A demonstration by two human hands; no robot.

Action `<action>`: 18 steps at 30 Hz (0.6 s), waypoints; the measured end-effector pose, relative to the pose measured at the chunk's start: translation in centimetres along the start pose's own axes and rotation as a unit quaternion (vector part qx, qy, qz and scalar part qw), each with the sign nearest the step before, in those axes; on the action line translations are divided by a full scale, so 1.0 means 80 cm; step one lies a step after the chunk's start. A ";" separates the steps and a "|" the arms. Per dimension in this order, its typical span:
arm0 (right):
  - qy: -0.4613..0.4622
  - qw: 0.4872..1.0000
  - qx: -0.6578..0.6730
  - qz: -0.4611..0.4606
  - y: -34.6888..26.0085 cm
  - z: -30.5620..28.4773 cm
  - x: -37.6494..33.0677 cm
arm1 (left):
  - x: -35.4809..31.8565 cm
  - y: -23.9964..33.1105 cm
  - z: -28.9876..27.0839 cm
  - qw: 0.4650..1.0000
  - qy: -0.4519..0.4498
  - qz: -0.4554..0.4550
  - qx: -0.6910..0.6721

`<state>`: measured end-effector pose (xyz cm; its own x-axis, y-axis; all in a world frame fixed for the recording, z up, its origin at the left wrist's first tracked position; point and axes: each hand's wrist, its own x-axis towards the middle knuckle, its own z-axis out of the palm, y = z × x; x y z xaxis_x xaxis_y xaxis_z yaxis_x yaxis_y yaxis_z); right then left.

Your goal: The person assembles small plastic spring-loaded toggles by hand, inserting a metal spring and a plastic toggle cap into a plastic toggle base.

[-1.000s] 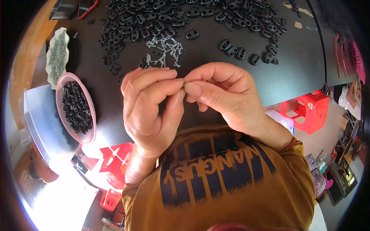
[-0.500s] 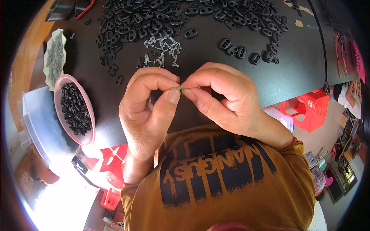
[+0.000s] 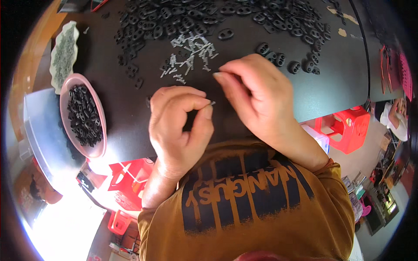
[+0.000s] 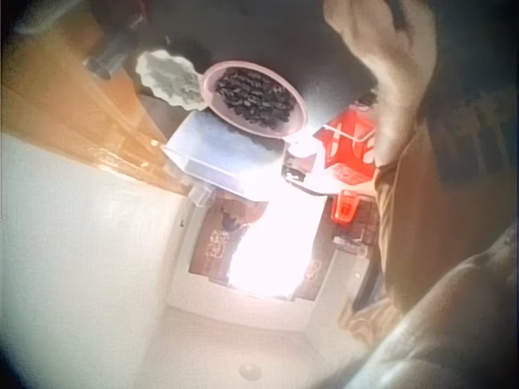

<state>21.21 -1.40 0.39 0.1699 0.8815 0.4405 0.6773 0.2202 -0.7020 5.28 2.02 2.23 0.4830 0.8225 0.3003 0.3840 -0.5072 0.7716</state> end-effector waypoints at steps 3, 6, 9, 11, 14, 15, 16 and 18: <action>-0.039 0.996 0.083 0.016 -0.016 -0.019 -0.005 | -0.011 0.001 0.007 1.000 0.014 0.005 -0.018; -0.112 0.977 0.161 0.078 -0.031 -0.035 -0.016 | -0.012 0.000 0.014 0.996 0.031 0.086 -0.022; -0.131 0.949 0.241 0.153 -0.037 -0.035 -0.024 | -0.016 -0.004 0.015 0.993 0.038 0.103 -0.040; -0.133 0.931 0.270 0.207 -0.037 -0.034 -0.025 | -0.017 -0.006 0.016 0.991 0.047 0.115 -0.044; -0.195 0.917 0.267 0.223 -0.040 -0.041 -0.018 | -0.020 -0.011 0.007 0.988 0.061 0.139 -0.010; -0.195 0.917 0.266 0.222 -0.040 -0.040 -0.020 | -0.019 -0.011 0.007 0.988 0.061 0.139 -0.011; -0.191 0.914 0.282 0.221 -0.038 -0.038 -0.023 | -0.019 -0.010 0.006 0.987 0.060 0.149 -0.001; -0.189 0.910 0.300 0.216 -0.037 -0.037 -0.023 | -0.019 -0.008 0.004 0.985 0.063 0.158 0.012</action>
<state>20.99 -4.86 3.31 -0.0082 0.9956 -0.0932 0.0746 -0.0923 -0.9929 4.52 1.06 1.11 0.4810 0.6474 0.5912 0.2495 -0.7476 0.6156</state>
